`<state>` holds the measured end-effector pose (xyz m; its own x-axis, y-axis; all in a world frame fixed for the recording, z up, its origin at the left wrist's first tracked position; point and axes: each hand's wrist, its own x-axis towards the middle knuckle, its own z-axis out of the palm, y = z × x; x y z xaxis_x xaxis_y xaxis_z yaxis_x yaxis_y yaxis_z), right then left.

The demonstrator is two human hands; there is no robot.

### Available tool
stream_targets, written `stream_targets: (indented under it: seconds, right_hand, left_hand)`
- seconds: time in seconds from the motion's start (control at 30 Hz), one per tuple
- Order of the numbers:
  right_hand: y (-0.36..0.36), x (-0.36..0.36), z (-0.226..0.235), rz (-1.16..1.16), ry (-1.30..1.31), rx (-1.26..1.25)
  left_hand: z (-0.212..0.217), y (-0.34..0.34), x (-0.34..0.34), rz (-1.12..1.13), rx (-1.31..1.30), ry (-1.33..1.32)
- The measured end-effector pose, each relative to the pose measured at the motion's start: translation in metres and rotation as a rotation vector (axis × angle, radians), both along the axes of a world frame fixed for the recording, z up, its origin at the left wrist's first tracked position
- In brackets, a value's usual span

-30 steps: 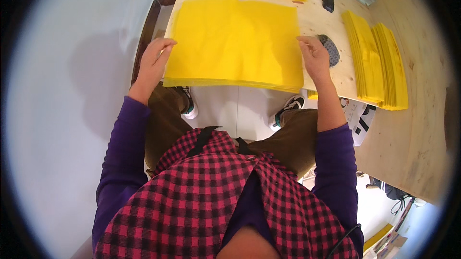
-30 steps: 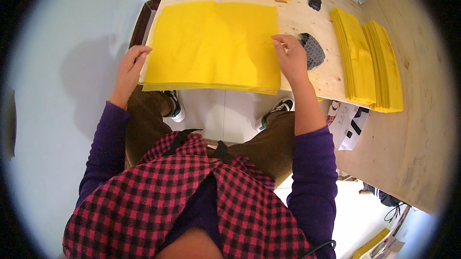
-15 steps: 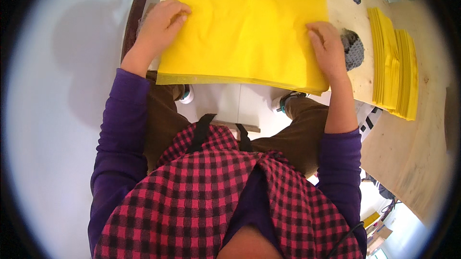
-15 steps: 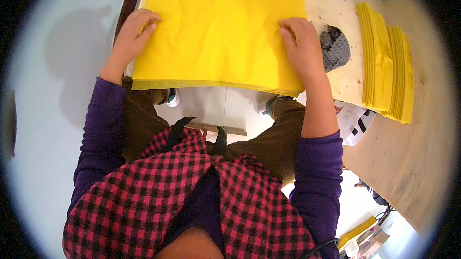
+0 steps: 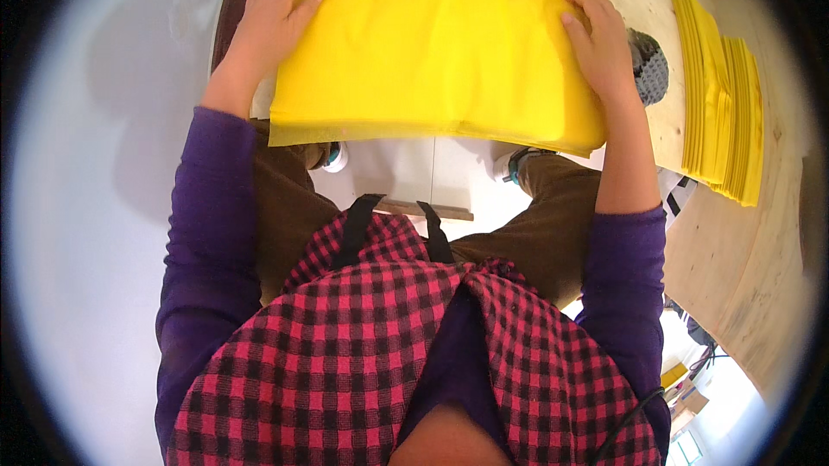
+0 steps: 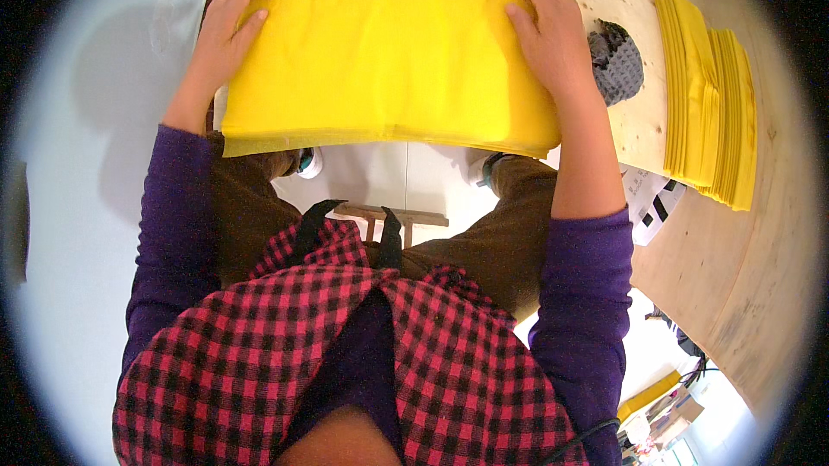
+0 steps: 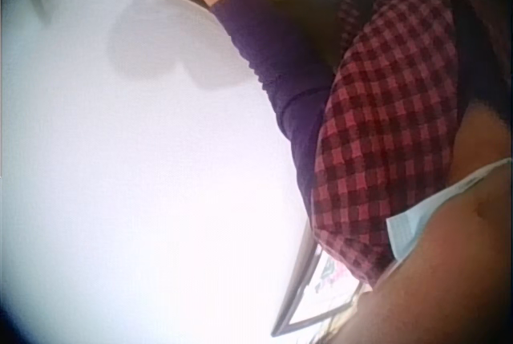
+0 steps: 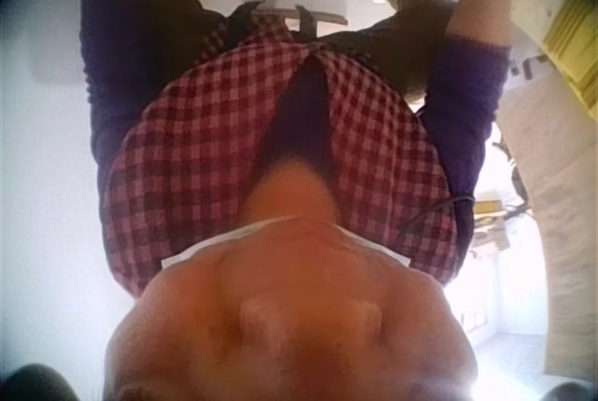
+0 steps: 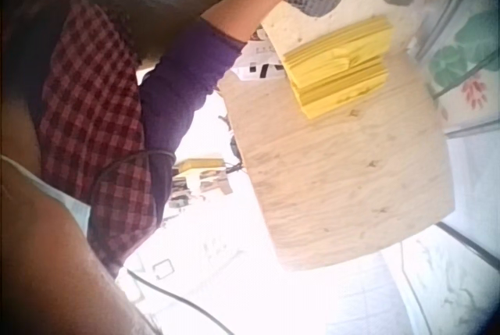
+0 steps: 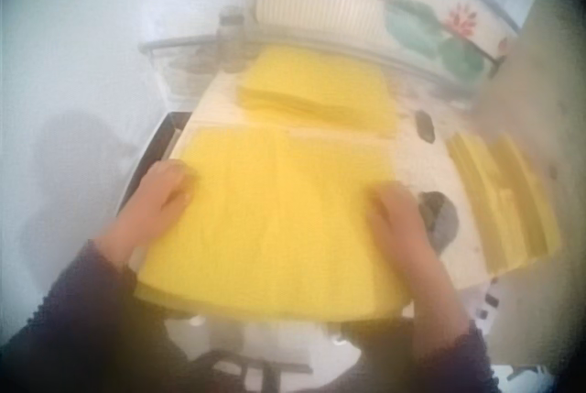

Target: The person folds a large yellow fabric sheet on a wooden workbench, aligning edges and pressing creases. They stack the folded piece with other yellow sheets and continue folding additional sheets in the same manner.

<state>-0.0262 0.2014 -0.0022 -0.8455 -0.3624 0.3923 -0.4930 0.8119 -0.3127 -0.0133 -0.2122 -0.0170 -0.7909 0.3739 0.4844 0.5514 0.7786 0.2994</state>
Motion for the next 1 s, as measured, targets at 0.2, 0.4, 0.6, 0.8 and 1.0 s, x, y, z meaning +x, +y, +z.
stream_targets:
  seconds: [0.2,0.4,0.6,0.8,1.0]
  right_hand:
    - [-0.005,-0.010,0.012,-0.162,-0.068,-0.061]
    - [0.007,0.048,0.044,-0.027,-0.306,-0.109]
    - [-0.013,0.013,0.025,-0.089,-0.164,-0.019]
    - [0.005,0.050,0.044,-0.035,-0.298,-0.177]
    - [-0.005,0.020,0.026,-0.066,-0.230,-0.084]
  left_hand:
    - [0.009,-0.006,-0.016,0.008,-0.051,0.065]
    - [0.022,-0.009,0.030,-0.148,0.003,-0.179]
    - [0.013,-0.010,-0.026,-0.156,-0.097,-0.111]
    - [0.028,-0.025,-0.013,-0.182,-0.120,-0.147]
    - [0.015,-0.010,-0.015,-0.134,-0.139,-0.130]
